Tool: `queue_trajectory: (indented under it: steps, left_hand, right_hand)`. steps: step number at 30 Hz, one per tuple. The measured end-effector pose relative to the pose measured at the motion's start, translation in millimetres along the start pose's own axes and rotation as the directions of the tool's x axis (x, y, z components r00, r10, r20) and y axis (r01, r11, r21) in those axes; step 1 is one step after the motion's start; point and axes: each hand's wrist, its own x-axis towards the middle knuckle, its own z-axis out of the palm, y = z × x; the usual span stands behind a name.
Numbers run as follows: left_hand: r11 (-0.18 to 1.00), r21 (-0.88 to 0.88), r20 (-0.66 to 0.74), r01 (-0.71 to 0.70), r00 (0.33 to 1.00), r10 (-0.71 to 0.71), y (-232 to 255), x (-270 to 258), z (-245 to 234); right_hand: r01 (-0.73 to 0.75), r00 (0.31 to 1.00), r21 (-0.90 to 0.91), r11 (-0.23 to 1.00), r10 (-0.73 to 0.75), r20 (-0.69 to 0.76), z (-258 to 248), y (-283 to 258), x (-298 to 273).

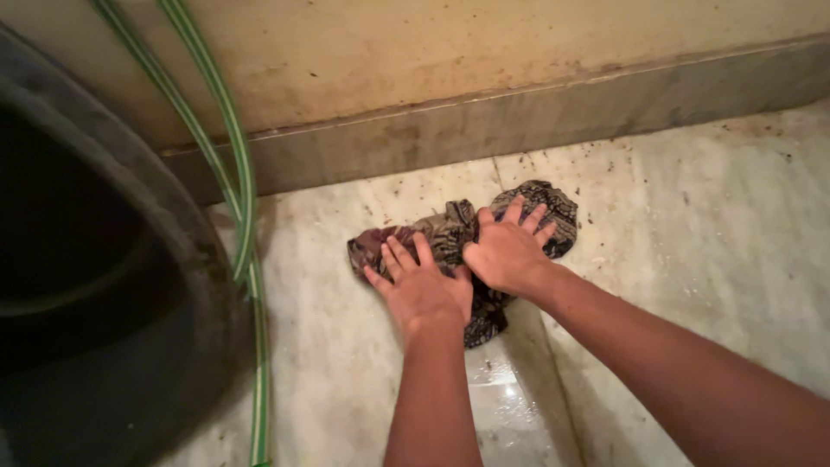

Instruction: The person wipes a tiled floor with a patterned cloth, moving a small plastic stool to clean underneath it. The person scrubs the floor surface and the baseboard area with both hands.

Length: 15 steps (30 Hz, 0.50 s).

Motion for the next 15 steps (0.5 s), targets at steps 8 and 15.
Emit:
queue_trajectory:
  steps: [8, 15]
  left_hand:
    - [0.972, -0.087, -0.206, 0.220, 0.950, -0.233, -47, -44, 26]
    - [0.935, 0.018, -0.271, 0.355, 0.902, -0.337, -34, -98, 31]
  right_hand:
    - [0.275, 0.961, -0.046, 0.960, -0.275, 0.015, 25, -40, -51]
    - [0.422, 0.895, -0.029, 0.906, -0.422, -0.142, 40, -28, -96]
